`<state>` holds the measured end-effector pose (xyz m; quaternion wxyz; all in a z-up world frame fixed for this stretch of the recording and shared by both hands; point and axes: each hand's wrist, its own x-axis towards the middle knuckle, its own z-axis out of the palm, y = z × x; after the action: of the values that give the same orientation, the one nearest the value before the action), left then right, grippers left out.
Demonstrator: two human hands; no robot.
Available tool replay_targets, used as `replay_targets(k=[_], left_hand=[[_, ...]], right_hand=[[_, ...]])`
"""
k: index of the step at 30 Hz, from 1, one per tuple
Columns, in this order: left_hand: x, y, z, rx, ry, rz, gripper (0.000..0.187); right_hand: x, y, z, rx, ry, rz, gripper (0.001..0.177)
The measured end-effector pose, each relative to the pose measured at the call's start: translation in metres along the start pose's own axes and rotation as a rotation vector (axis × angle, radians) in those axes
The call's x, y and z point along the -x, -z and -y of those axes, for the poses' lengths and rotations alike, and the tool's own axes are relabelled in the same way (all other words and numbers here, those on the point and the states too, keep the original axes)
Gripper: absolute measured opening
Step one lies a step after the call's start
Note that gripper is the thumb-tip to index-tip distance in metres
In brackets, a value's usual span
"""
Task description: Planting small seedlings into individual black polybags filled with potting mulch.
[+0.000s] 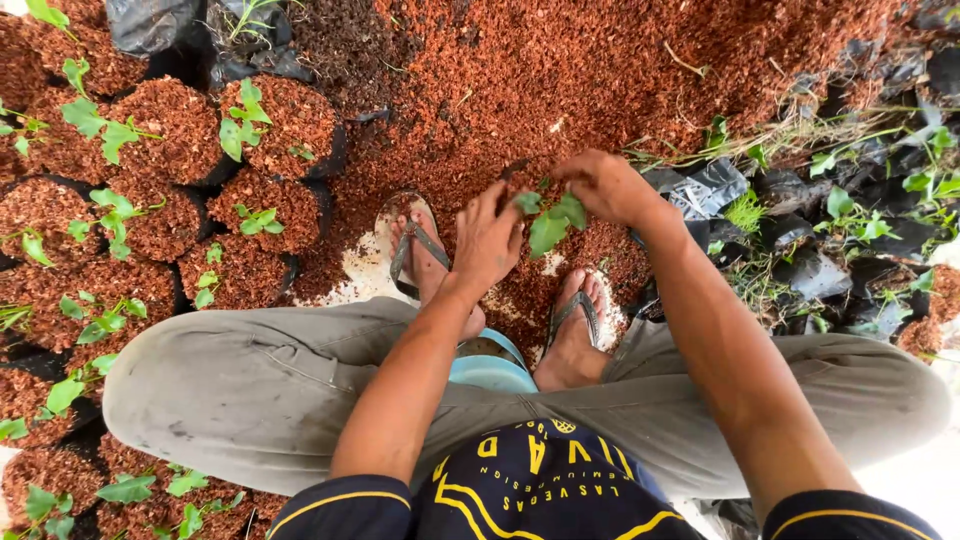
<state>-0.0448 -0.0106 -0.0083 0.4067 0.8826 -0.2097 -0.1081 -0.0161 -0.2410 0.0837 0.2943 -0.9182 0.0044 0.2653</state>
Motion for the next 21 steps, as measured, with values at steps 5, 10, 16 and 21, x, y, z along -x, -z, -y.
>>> replay_targets(k=[5, 10, 16, 21], left_hand=[[-0.017, 0.037, -0.029, 0.368, 0.272, 0.007, 0.054], [-0.056, -0.024, 0.038, 0.226, 0.355, 0.165, 0.051], [-0.091, -0.032, 0.036, 0.049, 0.421, 0.265, 0.012], [-0.108, -0.005, 0.028, 0.097, 0.344, 0.345, 0.021]], right_hand=[[-0.008, -0.04, -0.054, -0.146, -0.118, -0.262, 0.045], [-0.017, -0.05, -0.037, -0.467, -0.196, -0.219, 0.048], [-0.064, -0.071, -0.077, -0.197, -0.476, -0.076, 0.045], [-0.045, -0.046, -0.057, -0.445, -0.444, -0.029, 0.054]])
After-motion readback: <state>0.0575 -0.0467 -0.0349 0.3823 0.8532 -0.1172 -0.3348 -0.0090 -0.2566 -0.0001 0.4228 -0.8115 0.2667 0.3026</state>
